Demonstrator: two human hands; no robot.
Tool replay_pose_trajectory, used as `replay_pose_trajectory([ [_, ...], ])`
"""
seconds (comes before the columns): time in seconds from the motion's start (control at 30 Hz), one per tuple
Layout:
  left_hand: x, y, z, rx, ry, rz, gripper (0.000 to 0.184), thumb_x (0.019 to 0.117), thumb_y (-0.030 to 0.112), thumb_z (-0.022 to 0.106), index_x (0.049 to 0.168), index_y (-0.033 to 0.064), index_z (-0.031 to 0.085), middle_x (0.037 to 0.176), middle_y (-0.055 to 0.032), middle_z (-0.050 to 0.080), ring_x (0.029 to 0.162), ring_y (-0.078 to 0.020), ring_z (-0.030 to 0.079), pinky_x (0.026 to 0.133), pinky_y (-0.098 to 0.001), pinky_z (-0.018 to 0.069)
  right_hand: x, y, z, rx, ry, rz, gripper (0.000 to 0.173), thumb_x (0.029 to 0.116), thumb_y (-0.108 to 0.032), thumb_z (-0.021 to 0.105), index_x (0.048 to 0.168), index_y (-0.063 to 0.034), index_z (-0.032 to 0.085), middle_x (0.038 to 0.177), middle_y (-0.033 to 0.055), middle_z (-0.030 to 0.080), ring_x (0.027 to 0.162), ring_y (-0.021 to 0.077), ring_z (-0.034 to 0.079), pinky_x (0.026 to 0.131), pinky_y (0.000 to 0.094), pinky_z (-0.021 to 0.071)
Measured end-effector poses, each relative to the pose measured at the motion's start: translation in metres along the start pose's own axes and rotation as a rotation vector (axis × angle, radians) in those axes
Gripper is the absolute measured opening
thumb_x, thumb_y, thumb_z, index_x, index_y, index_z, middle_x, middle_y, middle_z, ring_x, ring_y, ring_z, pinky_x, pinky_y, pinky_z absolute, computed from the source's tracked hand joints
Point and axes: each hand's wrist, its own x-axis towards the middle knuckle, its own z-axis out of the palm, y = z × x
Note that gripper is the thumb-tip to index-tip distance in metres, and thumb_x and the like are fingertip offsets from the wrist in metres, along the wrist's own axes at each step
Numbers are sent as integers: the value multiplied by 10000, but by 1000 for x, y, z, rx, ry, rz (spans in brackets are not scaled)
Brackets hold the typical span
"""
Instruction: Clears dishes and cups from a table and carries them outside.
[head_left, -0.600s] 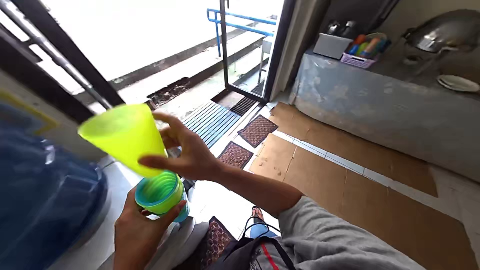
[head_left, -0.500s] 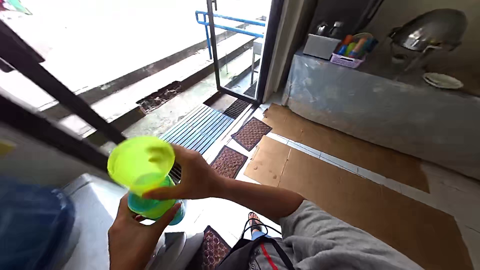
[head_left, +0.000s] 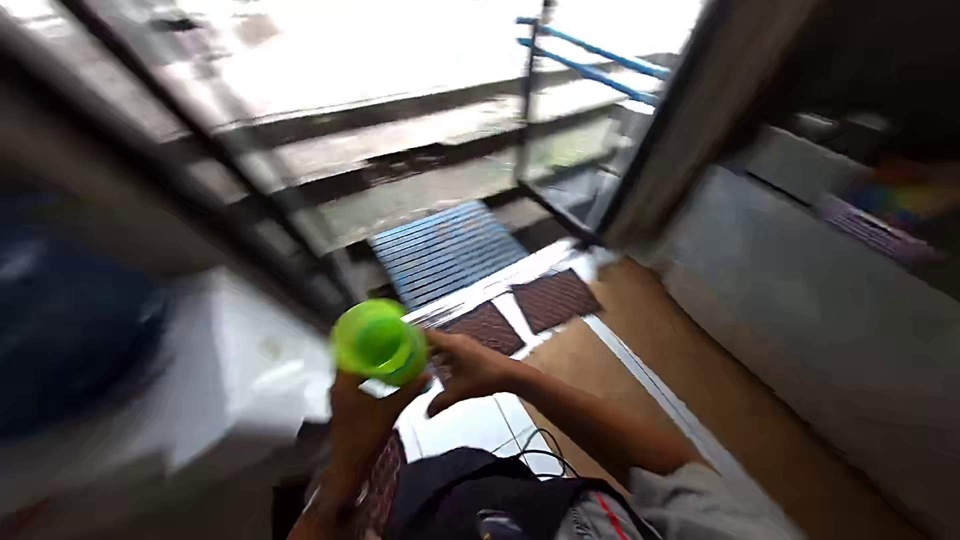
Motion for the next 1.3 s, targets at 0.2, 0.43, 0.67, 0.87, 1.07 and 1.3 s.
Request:
replay_pose_trajectory([
  [0.2, -92, -12, -62, -59, 220, -32, 1035, 719, 356, 920, 1477, -116, 397, 1413, -198, 589, 1306, -183, 578, 1114, -346, 471, 28, 12, 87, -104, -150, -233, 779, 743, -455, 880, 1213, 99, 601, 1095, 100, 736, 999, 72, 719, 835, 296, 640],
  [0.43, -299, -18, -110, -123, 584, -617, 473, 1062, 274, 553, 1403, -53, 532, 1336, -239, 624, 1196, -288, 643, 1045, -431, 502, -2, -30, 195, 46, -517, -341, 860, 651, -152, 936, 1284, 197, 472, 1228, 134, 672, 1148, 1, 636, 985, 213, 553],
  [0.67, -552, -5, -105, -83, 1040, -960, 361, 1027, 201, 597, 1258, -74, 636, 1203, -235, 684, 1038, -305, 690, 949, -457, 540, -73, -99, 330, 78, -873, -401, 723, 698, -126, 923, 1218, 201, 541, 1169, 102, 705, 1140, -56, 622, 1014, 173, 522],
  [0.87, -671, 27, -204, 383, 1026, -1094, 452, 1002, 264, 638, 1357, -16, 621, 1391, -227, 609, 1337, -376, 544, 1154, -514, 390, -130, -143, 437, 70, -941, -376, 734, 672, -130, 926, 1203, 209, 550, 1163, 110, 713, 1131, -78, 614, 1020, 140, 491],
  [1.07, -710, -35, -403, 805, 976, -1058, 545, 985, 183, 675, 1455, -41, 516, 1517, -273, 478, 1455, -439, 395, 1204, -568, 297, -134, -145, 513, -51, -1000, -305, 731, 671, -164, 942, 1199, 195, 587, 1143, 178, 719, 1108, 15, 659, 1014, 208, 518],
  [1.3, -751, -123, -527, 873, 893, -1367, 1063, 806, 262, 883, 1594, -51, 243, 1666, -272, 208, 1567, -433, 112, 1257, -599, 90, -105, -103, 623, -60, -1209, -414, 766, 692, -301, 934, 1230, 137, 610, 1147, 177, 729, 1116, 129, 688, 1028, 310, 545],
])
